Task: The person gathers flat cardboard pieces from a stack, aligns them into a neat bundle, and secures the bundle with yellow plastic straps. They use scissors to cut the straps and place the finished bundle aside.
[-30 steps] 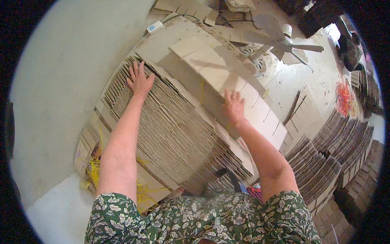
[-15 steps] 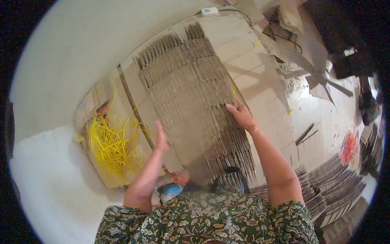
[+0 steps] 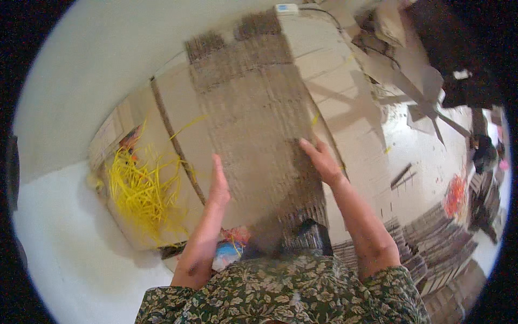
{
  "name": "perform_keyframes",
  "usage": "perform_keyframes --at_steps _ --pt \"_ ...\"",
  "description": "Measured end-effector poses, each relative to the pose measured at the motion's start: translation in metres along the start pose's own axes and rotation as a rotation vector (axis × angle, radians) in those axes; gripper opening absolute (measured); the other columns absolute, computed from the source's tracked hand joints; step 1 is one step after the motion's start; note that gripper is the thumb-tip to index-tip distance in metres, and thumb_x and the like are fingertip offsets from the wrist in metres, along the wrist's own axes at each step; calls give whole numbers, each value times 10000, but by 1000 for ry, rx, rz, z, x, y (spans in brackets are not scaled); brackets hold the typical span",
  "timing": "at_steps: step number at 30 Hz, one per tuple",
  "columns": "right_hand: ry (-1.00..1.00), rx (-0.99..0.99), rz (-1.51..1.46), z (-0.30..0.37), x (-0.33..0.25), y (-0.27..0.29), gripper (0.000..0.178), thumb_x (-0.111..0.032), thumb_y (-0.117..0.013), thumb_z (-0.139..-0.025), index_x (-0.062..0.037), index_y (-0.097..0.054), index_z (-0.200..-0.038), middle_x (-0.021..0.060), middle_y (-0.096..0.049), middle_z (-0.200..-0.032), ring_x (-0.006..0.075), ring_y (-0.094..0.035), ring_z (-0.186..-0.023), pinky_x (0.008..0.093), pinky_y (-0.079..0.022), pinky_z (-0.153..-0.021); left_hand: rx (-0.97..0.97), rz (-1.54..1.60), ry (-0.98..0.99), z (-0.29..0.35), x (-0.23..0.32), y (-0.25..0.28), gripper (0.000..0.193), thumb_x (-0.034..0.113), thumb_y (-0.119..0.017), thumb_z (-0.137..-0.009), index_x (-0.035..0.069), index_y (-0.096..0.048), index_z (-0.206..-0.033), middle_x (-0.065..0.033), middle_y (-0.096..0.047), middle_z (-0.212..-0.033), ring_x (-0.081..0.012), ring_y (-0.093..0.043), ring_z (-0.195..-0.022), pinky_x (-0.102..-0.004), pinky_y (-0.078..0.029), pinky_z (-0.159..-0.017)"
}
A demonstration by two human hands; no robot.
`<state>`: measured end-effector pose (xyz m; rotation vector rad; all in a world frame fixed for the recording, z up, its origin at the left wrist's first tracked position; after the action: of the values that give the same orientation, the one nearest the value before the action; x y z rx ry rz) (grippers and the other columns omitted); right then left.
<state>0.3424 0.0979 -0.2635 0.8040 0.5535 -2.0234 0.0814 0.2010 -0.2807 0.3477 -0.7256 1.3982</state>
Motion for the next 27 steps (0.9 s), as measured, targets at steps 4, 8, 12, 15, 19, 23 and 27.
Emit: perform_keyframes --at_steps 4,8,12,15,19,23,27 --pt "143 -11 209 -39 13 -18 653 -414 -614 -869 20 -449 -1328 143 -608 -1143 197 -553 -1047 325 -433 -919 40 -106 -49 -42 -11 29 805 599 -296 -947 4 -147 -1468 -128 -170 -1533 -263 -180 -1401 -376 -148 -1139" --pt "85 -53 233 -39 8 -18 661 -448 -595 -862 6 -457 -1322 152 -617 -1148 210 -573 -1047 341 -433 -926 193 -400 -304 -33 14 30 705 459 -370 -964 -10 -178 -1455 -162 -164 -1529 -291 -153 -1411 -395 -133 -1145" --pt "130 31 309 -34 -1 -18 657 -436 -575 -881 16 -438 -1338 138 -610 -1157 187 -565 -1050 331 -427 -929 252 -804 -706 -24 54 8 604 321 -457 -959 2 -250 -1428 -185 -184 -1518 -324 -153 -1411 -441 -130 -1140" --pt "205 -10 258 -37 5 -15 633 -423 -574 -882 -24 -437 -1354 138 -609 -1167 199 -565 -1064 327 -422 -936 -16 -1228 -1135 -24 81 -54 514 253 -546 -897 80 -401 -1359 -152 -278 -1488 -355 -220 -1383 -545 -157 -1100" --pt "71 -128 237 -37 -4 -13 727 -450 -603 -839 -28 -380 -1387 163 -583 -1211 251 -541 -1139 340 -418 -960 -314 -1541 -1284 -34 70 -155 391 278 -560 -874 160 -530 -1246 -45 -375 -1443 -345 -262 -1364 -629 -175 -1054" --pt "-122 -188 -192 -51 9 28 610 -362 -612 -863 -16 -455 -1340 133 -557 -1244 242 -581 -1066 410 -500 -844 -363 -1726 -1247 -44 60 -176 305 292 -529 -899 168 -560 -1177 -11 -387 -1414 -319 -263 -1363 -645 -175 -1041" --pt "-120 161 345 -152 112 94 426 -322 -651 -832 43 -635 -1052 167 -663 -988 279 -660 -829 415 -537 -724 -387 -1702 -1270 -40 57 -192 245 286 -537 -882 175 -598 -1093 -15 -457 -1336 -301 -302 -1343 -635 -183 -1043"
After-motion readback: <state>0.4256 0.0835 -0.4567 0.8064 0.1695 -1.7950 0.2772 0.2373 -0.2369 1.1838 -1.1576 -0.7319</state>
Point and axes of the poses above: each hand's wrist, its own z-axis away from the middle knuckle, its own y-axis out of the back of the hand, x = y × z, the point moved 3 cm from there along -z, towards the middle knuckle
